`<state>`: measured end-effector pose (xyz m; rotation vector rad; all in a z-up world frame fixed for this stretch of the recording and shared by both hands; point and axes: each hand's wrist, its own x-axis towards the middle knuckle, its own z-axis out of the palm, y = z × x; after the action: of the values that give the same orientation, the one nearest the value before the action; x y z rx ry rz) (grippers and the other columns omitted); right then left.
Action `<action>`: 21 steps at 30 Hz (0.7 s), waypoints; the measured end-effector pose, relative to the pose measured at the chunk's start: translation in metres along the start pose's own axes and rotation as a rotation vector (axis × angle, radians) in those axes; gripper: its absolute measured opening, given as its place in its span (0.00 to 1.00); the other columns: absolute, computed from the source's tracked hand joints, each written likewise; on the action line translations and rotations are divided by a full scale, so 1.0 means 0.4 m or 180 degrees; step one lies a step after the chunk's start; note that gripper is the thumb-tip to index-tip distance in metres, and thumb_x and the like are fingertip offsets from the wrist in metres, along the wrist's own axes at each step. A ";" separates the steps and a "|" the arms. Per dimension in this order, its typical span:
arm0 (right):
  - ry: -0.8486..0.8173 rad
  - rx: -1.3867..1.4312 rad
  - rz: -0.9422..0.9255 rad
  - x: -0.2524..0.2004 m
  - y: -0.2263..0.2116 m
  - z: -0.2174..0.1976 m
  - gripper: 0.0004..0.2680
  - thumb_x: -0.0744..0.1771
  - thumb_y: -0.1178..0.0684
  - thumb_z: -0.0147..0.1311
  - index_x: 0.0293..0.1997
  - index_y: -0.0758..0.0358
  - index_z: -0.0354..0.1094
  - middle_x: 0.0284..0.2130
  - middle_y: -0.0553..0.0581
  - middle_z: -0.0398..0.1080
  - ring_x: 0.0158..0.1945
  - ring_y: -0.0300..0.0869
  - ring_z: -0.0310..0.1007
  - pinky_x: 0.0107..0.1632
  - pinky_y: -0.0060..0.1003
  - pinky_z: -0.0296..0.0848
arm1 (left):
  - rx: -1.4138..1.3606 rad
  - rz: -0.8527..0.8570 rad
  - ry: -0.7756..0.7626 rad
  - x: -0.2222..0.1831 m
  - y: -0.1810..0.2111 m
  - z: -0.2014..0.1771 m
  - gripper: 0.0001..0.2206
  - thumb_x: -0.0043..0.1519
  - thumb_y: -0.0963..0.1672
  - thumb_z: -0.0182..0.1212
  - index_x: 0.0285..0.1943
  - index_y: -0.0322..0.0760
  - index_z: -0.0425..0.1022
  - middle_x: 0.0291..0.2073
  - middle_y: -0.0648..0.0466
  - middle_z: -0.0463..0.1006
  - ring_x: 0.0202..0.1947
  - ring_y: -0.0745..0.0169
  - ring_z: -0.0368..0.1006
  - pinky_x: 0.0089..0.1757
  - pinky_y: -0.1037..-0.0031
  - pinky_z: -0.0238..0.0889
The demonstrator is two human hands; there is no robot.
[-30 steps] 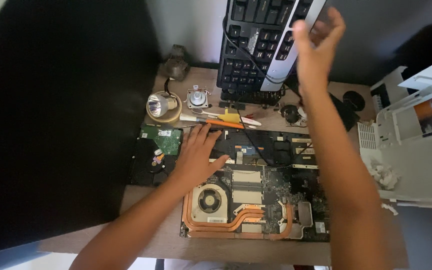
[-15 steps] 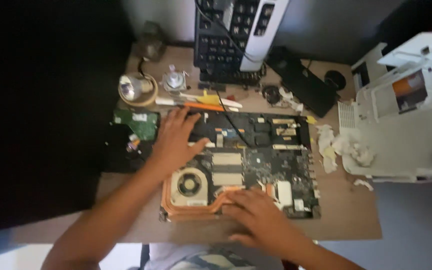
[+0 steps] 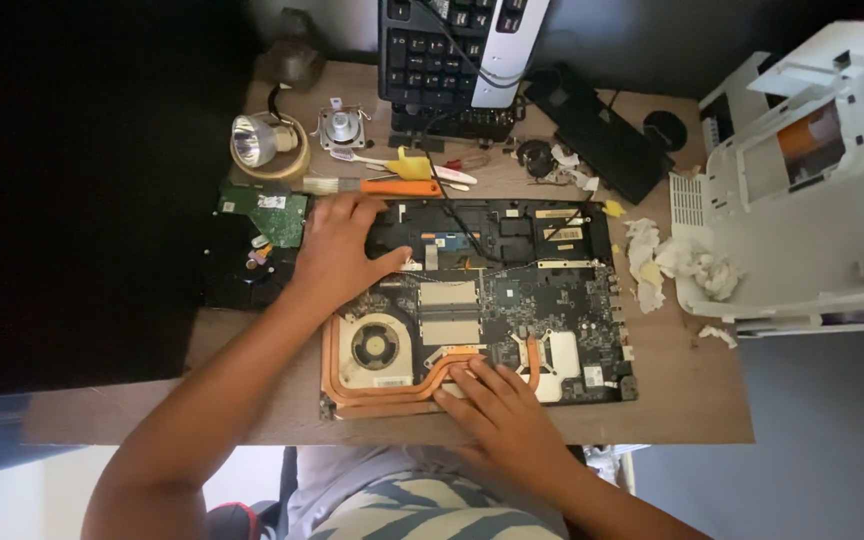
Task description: Cleaning laptop components with a brush and repositioning the motherboard and keyboard on a workbench.
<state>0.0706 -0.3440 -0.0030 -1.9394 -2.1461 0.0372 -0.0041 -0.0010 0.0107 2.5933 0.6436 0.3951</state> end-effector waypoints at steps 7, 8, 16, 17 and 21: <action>0.0522 -0.0100 0.0138 -0.018 -0.013 -0.002 0.21 0.63 0.41 0.68 0.61 0.42 0.68 0.63 0.53 0.67 0.67 0.52 0.65 0.67 0.53 0.58 | -0.0002 -0.0083 0.0125 0.005 -0.003 -0.004 0.25 0.60 0.56 0.66 0.55 0.35 0.72 0.51 0.43 0.74 0.58 0.39 0.62 0.53 0.56 0.60; 0.0729 -0.0043 0.0126 -0.014 -0.019 -0.013 0.15 0.65 0.42 0.66 0.55 0.43 0.70 0.60 0.55 0.70 0.64 0.53 0.68 0.64 0.53 0.61 | 0.0010 -0.0093 0.0077 0.007 -0.002 -0.007 0.24 0.61 0.56 0.66 0.53 0.35 0.73 0.48 0.44 0.76 0.56 0.39 0.64 0.51 0.56 0.61; 0.1491 0.0556 -0.0077 0.008 -0.001 -0.064 0.12 0.62 0.41 0.70 0.36 0.54 0.72 0.35 0.51 0.79 0.39 0.45 0.81 0.51 0.47 0.79 | 0.0099 -0.0182 -0.0042 0.010 -0.001 -0.010 0.21 0.63 0.57 0.63 0.32 0.39 0.78 0.32 0.50 0.77 0.40 0.44 0.71 0.41 0.57 0.63; 0.1471 0.0514 -0.0141 0.003 0.014 -0.081 0.12 0.64 0.44 0.69 0.43 0.55 0.71 0.41 0.53 0.78 0.43 0.45 0.80 0.50 0.47 0.78 | 0.0198 -0.0203 0.0048 0.009 -0.002 -0.005 0.21 0.62 0.58 0.63 0.32 0.41 0.79 0.33 0.49 0.78 0.40 0.43 0.72 0.41 0.57 0.64; 0.0900 0.0523 -0.0487 0.078 0.003 -0.155 0.18 0.68 0.36 0.60 0.55 0.57 0.67 0.52 0.59 0.73 0.55 0.54 0.76 0.52 0.50 0.71 | 0.0279 -0.0329 -0.0224 0.001 0.018 -0.027 0.20 0.63 0.57 0.63 0.36 0.39 0.77 0.38 0.48 0.77 0.43 0.42 0.71 0.37 0.55 0.66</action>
<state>0.0815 -0.3224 0.0618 -1.5815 -2.0269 -0.0809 -0.0051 -0.0028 0.0233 2.6293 0.7823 0.2471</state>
